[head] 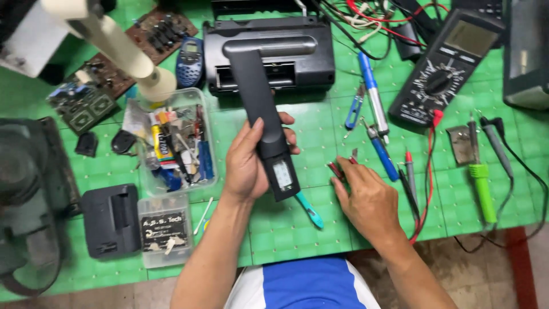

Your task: A person disassembles a television remote control, inspects the internal circuit board, and tests the battery terminals using a multimeter.

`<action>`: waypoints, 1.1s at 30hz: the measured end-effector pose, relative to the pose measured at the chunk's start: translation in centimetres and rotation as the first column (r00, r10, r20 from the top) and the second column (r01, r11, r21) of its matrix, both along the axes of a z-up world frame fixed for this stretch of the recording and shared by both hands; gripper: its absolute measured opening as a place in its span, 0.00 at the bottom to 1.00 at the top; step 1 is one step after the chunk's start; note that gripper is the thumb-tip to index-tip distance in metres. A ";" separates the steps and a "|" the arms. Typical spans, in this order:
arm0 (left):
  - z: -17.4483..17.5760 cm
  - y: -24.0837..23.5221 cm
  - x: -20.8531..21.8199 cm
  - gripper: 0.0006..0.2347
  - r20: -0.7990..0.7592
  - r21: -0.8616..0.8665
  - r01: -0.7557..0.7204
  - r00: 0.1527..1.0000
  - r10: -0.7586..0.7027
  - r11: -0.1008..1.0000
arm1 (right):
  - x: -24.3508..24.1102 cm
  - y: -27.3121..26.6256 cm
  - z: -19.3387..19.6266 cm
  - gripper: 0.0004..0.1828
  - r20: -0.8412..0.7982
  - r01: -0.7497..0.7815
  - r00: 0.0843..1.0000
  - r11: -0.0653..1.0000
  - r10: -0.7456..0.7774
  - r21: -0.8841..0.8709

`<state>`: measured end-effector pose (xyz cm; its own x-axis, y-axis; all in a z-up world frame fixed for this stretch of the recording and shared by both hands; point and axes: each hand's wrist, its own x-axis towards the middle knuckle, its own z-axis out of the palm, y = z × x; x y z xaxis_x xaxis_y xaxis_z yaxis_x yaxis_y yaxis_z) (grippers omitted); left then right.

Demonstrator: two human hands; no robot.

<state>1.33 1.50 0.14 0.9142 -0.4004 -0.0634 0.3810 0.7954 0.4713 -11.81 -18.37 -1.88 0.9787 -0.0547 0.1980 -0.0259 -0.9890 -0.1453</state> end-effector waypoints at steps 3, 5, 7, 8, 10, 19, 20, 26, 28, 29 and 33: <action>-1.0 -0.2 0.3 0.18 0.003 -0.018 0.002 1.000 -0.002 1.000 | -0.1 0.0 -1.8 0.15 0.130 -0.005 0.991 0.996 0.016 -0.089; -0.8 -0.2 0.3 0.19 0.008 -0.025 -0.006 1.000 0.006 1.000 | 0.3 0.4 -1.5 0.13 0.152 -0.012 0.988 0.996 0.025 -0.085; 0.1 -0.2 0.2 0.21 0.014 -0.035 -0.008 1.000 0.008 0.999 | 0.6 0.4 -1.3 0.11 0.176 -0.014 0.984 0.996 0.029 -0.083; 0.8 -0.1 0.1 0.21 0.017 -0.029 -0.009 1.000 0.009 1.000 | 0.7 0.4 -1.2 0.11 0.177 -0.031 0.984 0.999 0.026 0.024; 1.4 -0.1 -0.1 0.21 0.020 -0.024 -0.014 1.000 0.014 1.000 | 0.7 0.7 -0.4 0.12 0.178 -0.051 0.984 0.990 0.027 0.131; 0.4 -0.1 -0.2 0.25 -0.007 -0.070 0.038 0.999 -0.039 0.997 | 0.7 6.2 6.2 0.16 0.240 -0.174 0.969 0.843 0.054 0.508; 0.5 -0.1 -0.2 0.25 -0.015 -0.066 0.037 0.999 -0.038 0.997 | 1.1 6.7 6.3 0.14 0.287 -0.239 0.951 0.857 0.112 0.456; 0.7 -0.2 -0.5 0.25 -0.027 -0.041 0.039 0.999 -0.040 0.998 | 2.6 8.4 6.5 0.07 0.398 -0.350 0.890 0.892 0.222 0.286; 0.9 -0.3 -0.5 0.25 -0.021 -0.029 0.040 0.999 -0.041 0.999 | 2.7 8.6 6.5 0.07 0.405 -0.345 0.888 0.899 0.220 0.269; 0.9 -0.3 -0.5 0.25 -0.021 -0.020 0.043 0.999 -0.044 0.999 | 2.6 8.6 6.5 0.06 0.406 -0.347 0.886 0.902 0.225 0.258; 0.7 -0.2 -0.5 0.26 -0.020 -0.042 0.047 0.999 -0.048 0.998 | 2.6 8.7 6.5 0.07 0.409 -0.366 0.881 0.890 0.238 0.271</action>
<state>0.88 1.26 0.85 0.8927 -0.4461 -0.0646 0.4282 0.7947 0.4302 -9.23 -9.68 4.66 0.8229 0.1069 0.5580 0.3826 -0.8303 -0.4052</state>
